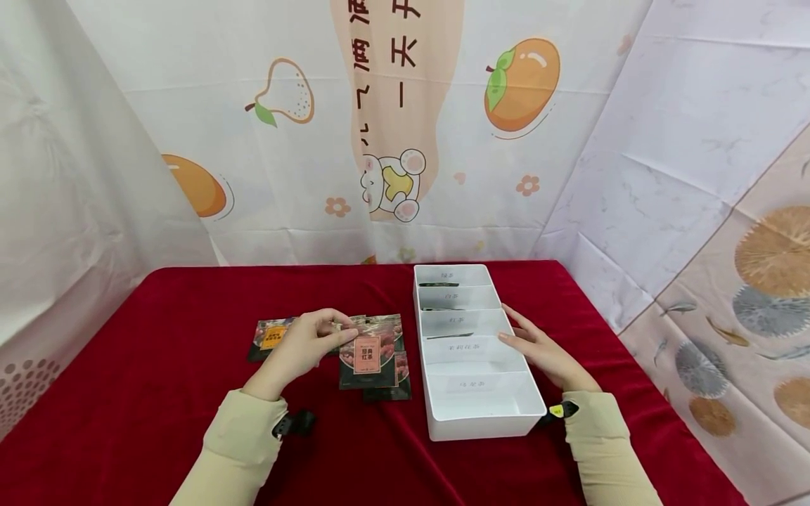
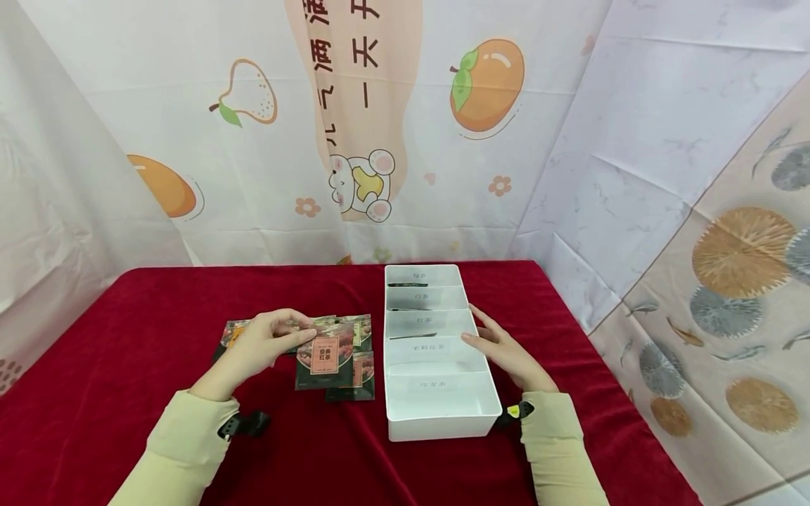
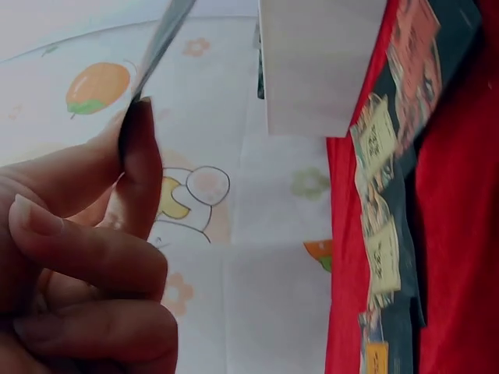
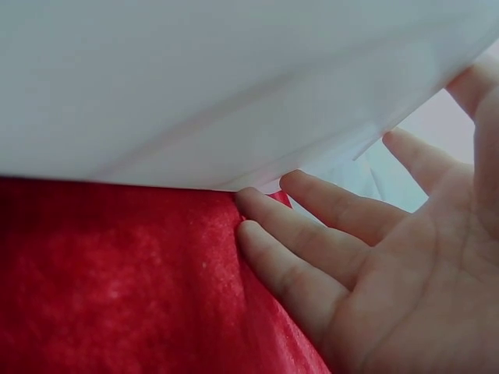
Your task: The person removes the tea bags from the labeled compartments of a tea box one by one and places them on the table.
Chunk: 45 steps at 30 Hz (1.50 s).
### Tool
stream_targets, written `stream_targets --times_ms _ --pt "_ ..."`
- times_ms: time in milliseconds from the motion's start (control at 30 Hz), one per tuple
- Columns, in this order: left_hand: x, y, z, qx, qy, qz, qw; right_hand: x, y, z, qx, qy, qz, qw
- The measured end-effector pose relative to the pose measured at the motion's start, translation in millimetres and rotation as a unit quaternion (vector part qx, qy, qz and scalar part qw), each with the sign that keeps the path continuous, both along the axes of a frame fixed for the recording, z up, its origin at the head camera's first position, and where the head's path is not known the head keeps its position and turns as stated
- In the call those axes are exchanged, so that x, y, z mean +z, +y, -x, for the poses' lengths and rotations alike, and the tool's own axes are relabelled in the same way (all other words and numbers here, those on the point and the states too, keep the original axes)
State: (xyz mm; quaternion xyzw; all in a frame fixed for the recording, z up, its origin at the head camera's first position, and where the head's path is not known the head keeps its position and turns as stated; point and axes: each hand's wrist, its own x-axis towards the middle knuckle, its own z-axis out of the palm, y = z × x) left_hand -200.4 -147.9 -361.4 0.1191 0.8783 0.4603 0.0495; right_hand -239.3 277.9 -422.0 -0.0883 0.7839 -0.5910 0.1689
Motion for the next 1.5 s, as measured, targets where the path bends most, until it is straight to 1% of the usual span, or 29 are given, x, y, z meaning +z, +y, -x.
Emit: stream_targets --times_ms 133,233,400,567,700,867,1133,1267,1500 --pt "-6.8 -8.3 -1.4 -0.017 -0.029 0.021 0.9992 -1.4 -0.6 -1.5 0.003 -0.003 0.005 1.0000" --pt "-10.6 -13.8 -2.4 -0.019 -0.048 0.031 0.9982 -2.2 -0.8 -2.5 0.006 -0.004 0.008 0.9999" --pt "-15.4 -21.0 -0.9 -0.016 -0.062 0.029 0.9976 -2.2 -0.3 -3.5 0.005 -0.002 0.008 1.0000" --pt "-19.2 -24.9 1.1 -0.012 -0.062 0.031 0.9975 -1.8 0.3 -3.8 0.003 -0.001 0.002 1.0000" --pt "-24.4 -26.8 4.0 0.003 -0.070 0.044 0.9965 -0.4 0.2 -3.6 0.000 0.001 -0.001 1.0000" --pt "-34.3 -29.2 9.5 0.020 -0.078 0.061 0.9949 1.7 0.6 -4.0 -0.005 0.000 -0.012 0.9999" --pt "-43.8 -32.7 16.5 0.035 -0.094 0.053 0.9935 2.1 0.6 -3.3 -0.005 -0.001 -0.009 0.9999" --pt "-47.0 -32.6 16.9 0.048 -0.089 0.066 0.9927 2.4 0.7 -2.3 -0.005 0.000 -0.013 0.9999" --pt "-50.7 -29.8 15.0 0.081 -0.081 0.086 0.9897 2.3 0.2 -1.1 -0.003 0.002 -0.015 0.9999"
